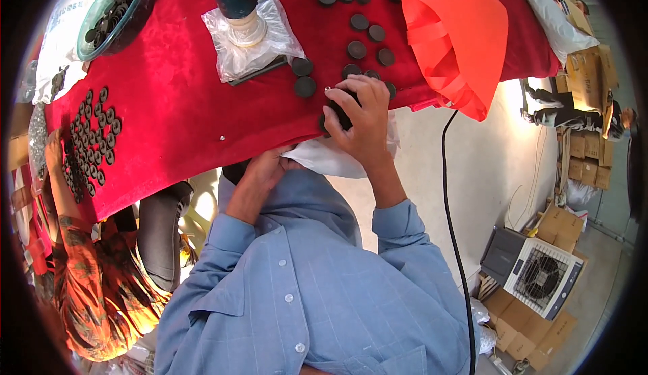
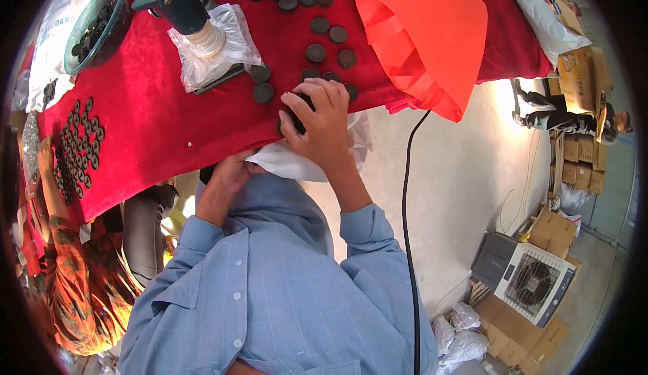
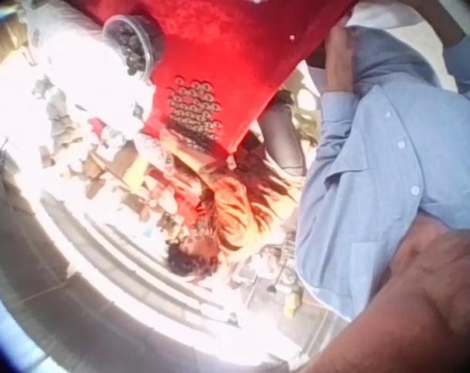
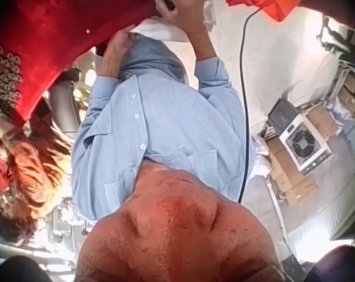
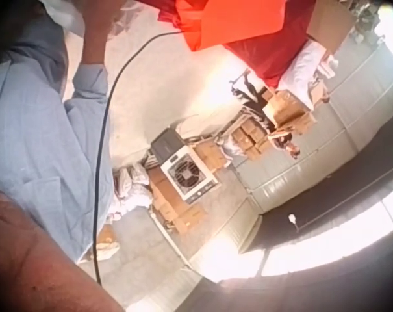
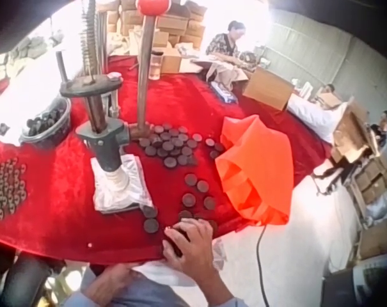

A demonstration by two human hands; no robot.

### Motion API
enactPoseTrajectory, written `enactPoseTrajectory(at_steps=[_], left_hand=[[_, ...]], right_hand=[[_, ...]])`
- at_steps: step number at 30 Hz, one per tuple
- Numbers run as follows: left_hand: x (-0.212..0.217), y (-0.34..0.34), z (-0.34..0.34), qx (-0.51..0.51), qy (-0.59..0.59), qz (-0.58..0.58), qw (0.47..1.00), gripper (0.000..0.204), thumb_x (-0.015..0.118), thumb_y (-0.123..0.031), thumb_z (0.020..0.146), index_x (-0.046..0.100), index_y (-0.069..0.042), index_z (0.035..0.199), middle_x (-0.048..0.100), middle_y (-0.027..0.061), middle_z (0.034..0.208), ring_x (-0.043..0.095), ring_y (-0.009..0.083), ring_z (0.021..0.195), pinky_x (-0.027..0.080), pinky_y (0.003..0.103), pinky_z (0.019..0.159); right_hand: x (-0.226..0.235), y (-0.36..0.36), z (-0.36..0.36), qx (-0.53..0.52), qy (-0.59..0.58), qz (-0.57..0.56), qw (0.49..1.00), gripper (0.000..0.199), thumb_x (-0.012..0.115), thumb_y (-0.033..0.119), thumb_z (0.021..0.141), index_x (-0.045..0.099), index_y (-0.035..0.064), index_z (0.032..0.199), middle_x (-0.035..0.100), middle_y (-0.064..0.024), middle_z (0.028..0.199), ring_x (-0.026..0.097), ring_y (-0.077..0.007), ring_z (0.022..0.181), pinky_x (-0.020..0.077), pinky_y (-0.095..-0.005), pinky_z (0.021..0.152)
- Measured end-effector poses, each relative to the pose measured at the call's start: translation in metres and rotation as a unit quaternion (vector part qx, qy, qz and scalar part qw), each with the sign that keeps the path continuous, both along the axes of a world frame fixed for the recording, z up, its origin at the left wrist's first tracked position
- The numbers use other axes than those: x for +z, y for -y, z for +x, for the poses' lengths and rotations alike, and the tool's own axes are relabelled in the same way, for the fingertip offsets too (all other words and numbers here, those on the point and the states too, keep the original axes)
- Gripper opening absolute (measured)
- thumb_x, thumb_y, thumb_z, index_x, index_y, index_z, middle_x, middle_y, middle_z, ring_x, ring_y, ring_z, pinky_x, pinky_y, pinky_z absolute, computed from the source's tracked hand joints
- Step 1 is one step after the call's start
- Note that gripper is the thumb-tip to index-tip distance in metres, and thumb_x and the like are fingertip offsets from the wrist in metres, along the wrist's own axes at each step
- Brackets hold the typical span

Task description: Operating a manual press machine to stamp or secure rubber pads and then packing them into bags.

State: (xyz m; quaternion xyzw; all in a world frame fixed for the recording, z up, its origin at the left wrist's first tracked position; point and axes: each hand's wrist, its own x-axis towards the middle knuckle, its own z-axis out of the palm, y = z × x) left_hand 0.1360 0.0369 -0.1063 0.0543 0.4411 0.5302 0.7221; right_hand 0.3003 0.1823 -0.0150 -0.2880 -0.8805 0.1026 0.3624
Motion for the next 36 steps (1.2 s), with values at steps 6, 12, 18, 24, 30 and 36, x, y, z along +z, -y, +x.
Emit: enactPoseTrajectory(at_steps=[6, 12, 18, 24, 30, 36], left_hand=[[0.0, 0.0, 0.0, 0.02, 0.035, 0.006, 0.999, 0.033, 0.056, -0.013, 0.1, 0.061, 0.002, 0.129, 0.068, 0.0164, 0.123, 0.07, 0.0297, 0.106, 0.063, 0.044, 0.084], [0.001, 0.001, -0.001, 0.034, 0.027, 0.003, 0.999, 0.032, 0.056, -0.011, 0.098, 0.061, 0.003, 0.127, 0.068, 0.0165, 0.121, 0.07, 0.0302, 0.104, 0.064, 0.044, 0.083], [0.001, 0.0, -0.001, 0.019, -0.001, -0.017, 1.0, 0.032, 0.057, -0.009, 0.097, 0.061, 0.004, 0.126, 0.068, 0.018, 0.12, 0.07, 0.0318, 0.106, 0.063, 0.045, 0.084], [0.005, 0.002, -0.002, 0.037, 0.003, -0.012, 0.999, 0.032, 0.058, -0.007, 0.096, 0.061, 0.005, 0.125, 0.068, 0.0188, 0.121, 0.07, 0.0327, 0.107, 0.063, 0.046, 0.086], [0.0, 0.003, -0.003, 0.032, 0.023, -0.004, 0.999, 0.033, 0.058, -0.007, 0.096, 0.061, 0.004, 0.127, 0.068, 0.0177, 0.122, 0.07, 0.0319, 0.107, 0.064, 0.046, 0.085], [-0.002, 0.003, -0.003, 0.025, 0.029, 0.006, 0.999, 0.033, 0.058, -0.008, 0.096, 0.062, 0.003, 0.127, 0.068, 0.0172, 0.122, 0.07, 0.0309, 0.106, 0.064, 0.043, 0.082]], right_hand=[[-0.016, 0.018, 0.012, -0.022, -0.073, 0.001, 0.997, 0.038, 0.078, 0.01, 0.073, 0.067, 0.0109, 0.11, 0.06, -0.0083, 0.109, 0.057, -0.0317, 0.112, 0.0417, -0.0474, 0.098], [-0.004, -0.012, 0.015, -0.014, -0.113, -0.008, 0.994, 0.036, 0.075, 0.01, 0.077, 0.066, 0.0068, 0.112, 0.061, -0.0131, 0.114, 0.058, -0.0342, 0.11, 0.0435, -0.046, 0.097], [0.001, -0.12, 0.006, 0.006, -0.031, -0.105, 0.994, 0.051, 0.074, 0.041, 0.087, 0.066, 0.0144, 0.13, 0.058, -0.0137, 0.142, 0.052, -0.0353, 0.13, 0.0376, -0.0452, 0.11], [0.009, -0.101, -0.002, 0.108, 0.083, -0.076, 0.988, 0.044, 0.08, 0.043, 0.079, 0.074, 0.0168, 0.114, 0.06, -0.0077, 0.138, 0.052, -0.0311, 0.131, 0.0331, -0.0489, 0.112], [0.017, -0.061, 0.015, 0.064, 0.059, -0.109, 0.99, 0.025, 0.082, 0.027, 0.076, 0.075, 0.014, 0.096, 0.064, -0.0051, 0.123, 0.057, -0.0276, 0.117, 0.0421, -0.0448, 0.097], [0.019, -0.03, 0.024, 0.024, 0.018, -0.11, 0.994, 0.027, 0.082, 0.012, 0.073, 0.071, 0.0093, 0.097, 0.061, -0.0099, 0.114, 0.058, -0.0302, 0.108, 0.0467, -0.0422, 0.092]])
